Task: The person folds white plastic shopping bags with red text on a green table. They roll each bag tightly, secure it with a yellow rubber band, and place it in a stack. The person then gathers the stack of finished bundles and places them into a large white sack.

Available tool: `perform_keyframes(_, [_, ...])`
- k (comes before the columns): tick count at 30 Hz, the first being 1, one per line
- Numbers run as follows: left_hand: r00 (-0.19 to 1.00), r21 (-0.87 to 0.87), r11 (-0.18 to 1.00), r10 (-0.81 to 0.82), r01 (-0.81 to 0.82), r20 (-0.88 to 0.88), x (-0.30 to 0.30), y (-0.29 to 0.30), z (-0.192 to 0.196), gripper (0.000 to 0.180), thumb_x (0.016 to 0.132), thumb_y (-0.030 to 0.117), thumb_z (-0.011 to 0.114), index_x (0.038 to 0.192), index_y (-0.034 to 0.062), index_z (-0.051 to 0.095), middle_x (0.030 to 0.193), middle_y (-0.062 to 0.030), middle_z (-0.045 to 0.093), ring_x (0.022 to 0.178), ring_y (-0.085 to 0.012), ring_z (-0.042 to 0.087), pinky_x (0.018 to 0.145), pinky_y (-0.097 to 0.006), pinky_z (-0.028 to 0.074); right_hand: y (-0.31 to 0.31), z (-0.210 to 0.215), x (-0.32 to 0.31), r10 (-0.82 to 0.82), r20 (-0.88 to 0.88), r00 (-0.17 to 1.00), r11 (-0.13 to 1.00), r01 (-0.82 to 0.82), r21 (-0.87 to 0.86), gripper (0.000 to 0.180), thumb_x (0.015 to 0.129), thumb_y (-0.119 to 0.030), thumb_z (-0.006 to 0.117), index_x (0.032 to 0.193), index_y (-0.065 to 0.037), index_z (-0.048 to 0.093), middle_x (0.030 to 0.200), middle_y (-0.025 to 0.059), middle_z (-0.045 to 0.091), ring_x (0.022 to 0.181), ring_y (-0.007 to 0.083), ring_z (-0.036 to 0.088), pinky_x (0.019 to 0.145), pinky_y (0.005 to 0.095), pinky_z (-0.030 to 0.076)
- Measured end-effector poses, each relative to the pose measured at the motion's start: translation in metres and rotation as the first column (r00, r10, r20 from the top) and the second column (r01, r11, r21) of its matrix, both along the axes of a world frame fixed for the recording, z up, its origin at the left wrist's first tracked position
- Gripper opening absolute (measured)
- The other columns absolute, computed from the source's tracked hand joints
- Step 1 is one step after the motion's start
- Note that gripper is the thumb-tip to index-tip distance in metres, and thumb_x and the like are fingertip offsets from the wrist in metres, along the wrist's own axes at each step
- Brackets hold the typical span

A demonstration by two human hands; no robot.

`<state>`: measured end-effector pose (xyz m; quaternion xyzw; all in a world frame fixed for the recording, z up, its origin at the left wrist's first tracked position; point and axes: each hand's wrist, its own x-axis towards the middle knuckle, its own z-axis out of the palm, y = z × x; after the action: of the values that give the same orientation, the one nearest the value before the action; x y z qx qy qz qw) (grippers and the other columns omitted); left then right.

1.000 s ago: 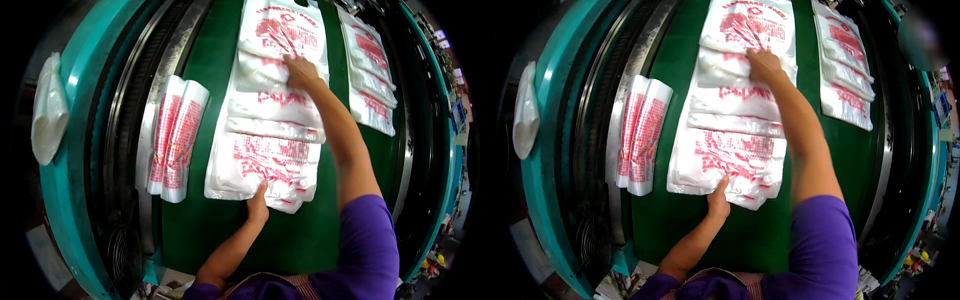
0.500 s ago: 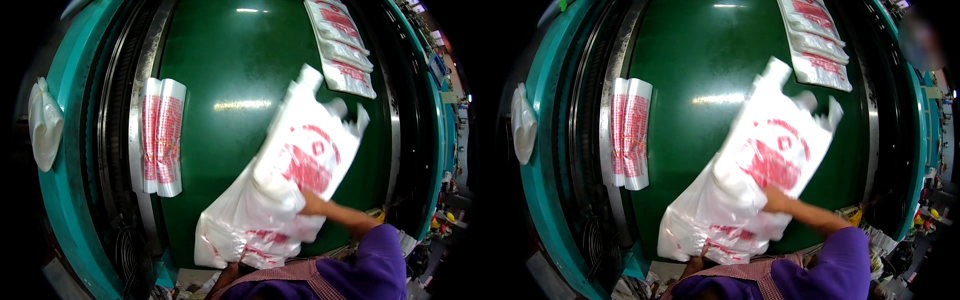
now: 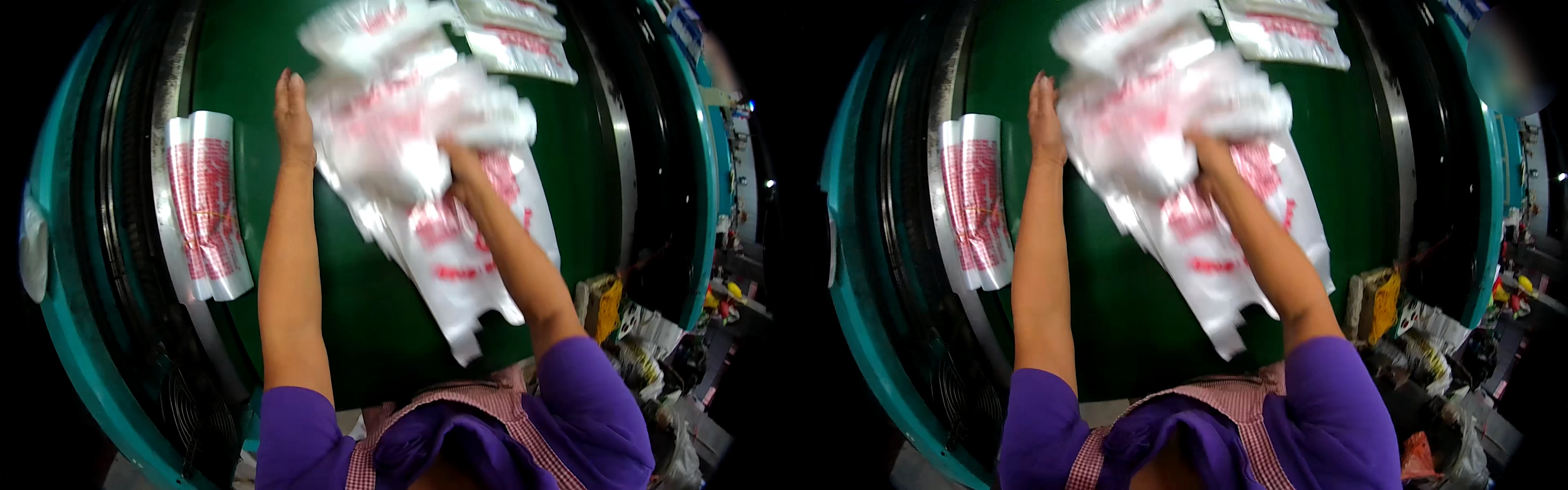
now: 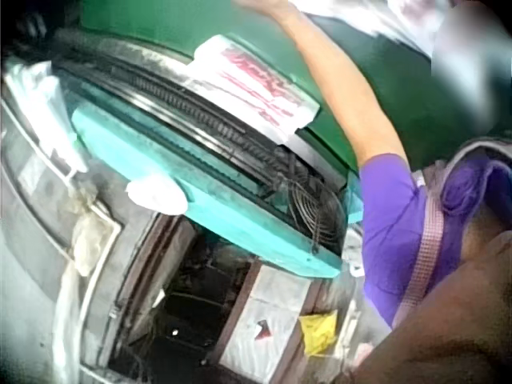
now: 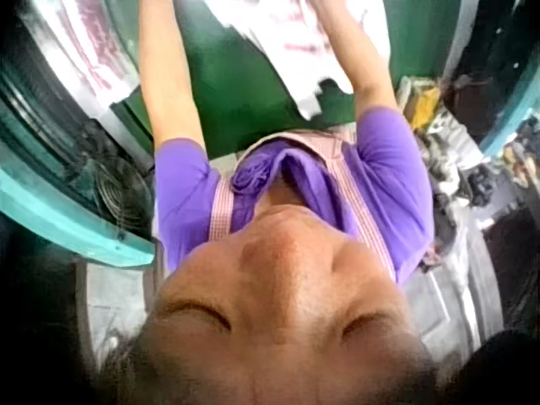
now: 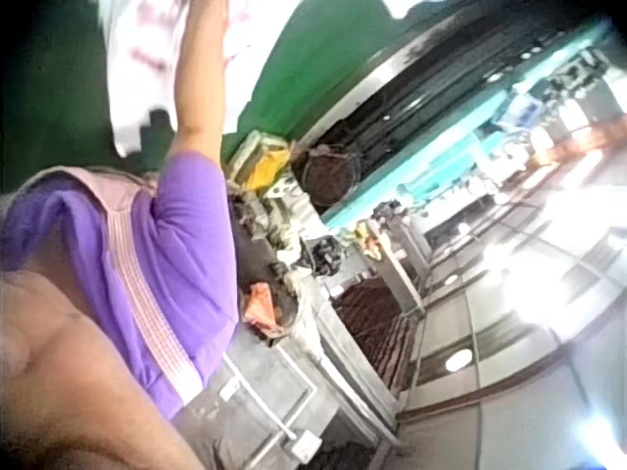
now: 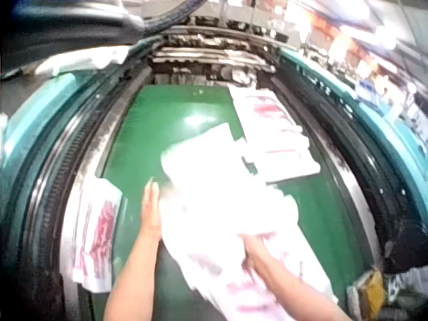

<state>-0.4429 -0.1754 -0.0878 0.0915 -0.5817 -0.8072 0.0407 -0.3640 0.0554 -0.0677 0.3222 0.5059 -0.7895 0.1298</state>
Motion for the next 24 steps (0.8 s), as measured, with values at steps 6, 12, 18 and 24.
perform_keyframes(6, [0.955,-0.098,0.951,-0.287,0.293,0.067,0.195,0.050,-0.020,0.055,0.097,0.026,0.046,0.143,-0.0016,0.031,0.146,-0.0134,0.037,0.135,-0.0255,0.033,0.110,-0.036,0.027,0.050,0.034,-0.023,0.265,-0.362,0.894,0.915,-0.115,0.387,0.061,0.084,-0.043,0.067,0.123,0.002,0.053,0.109,0.0152,0.062,0.091,0.0206,0.064,0.072,0.0263,0.054])
perform_keyframes(12, [0.933,-0.223,0.934,-0.210,0.280,0.291,0.318,0.066,-0.002,0.059,0.093,0.016,0.055,0.144,0.0012,0.029,0.108,-0.0117,0.061,0.088,-0.0161,0.059,0.078,-0.027,0.046,0.134,0.036,0.159,0.531,-0.102,0.841,0.367,-0.121,0.922,0.036,0.078,-0.019,0.073,0.107,0.001,0.061,0.094,0.0122,0.066,0.086,0.0192,0.064,0.074,0.0312,0.051])
perform_keyframes(18, [0.984,-0.487,0.858,-0.109,0.165,0.141,0.358,0.105,-0.002,0.072,0.087,0.005,0.061,0.148,0.0067,0.022,0.061,0.0040,0.051,0.054,-0.0046,0.041,0.049,-0.022,0.034,0.123,-0.003,0.245,0.937,0.095,0.338,-0.108,0.020,0.994,0.045,0.072,-0.020,0.073,0.112,-0.010,0.055,0.117,0.0120,0.052,0.108,0.0329,0.049,0.091,0.0444,0.041])
perform_keyframes(24, [0.969,-0.584,0.794,-0.241,0.166,-0.053,0.430,0.085,-0.027,0.038,0.084,0.002,0.062,0.122,0.0063,0.062,0.084,-0.0016,0.061,0.072,-0.0055,0.052,0.062,-0.019,0.040,0.132,-0.012,0.319,0.968,-0.001,0.253,-0.033,0.129,0.991,0.038,0.073,-0.028,0.072,0.101,-0.006,0.058,0.105,0.0119,0.053,0.096,0.0290,0.052,0.083,0.0413,0.044])
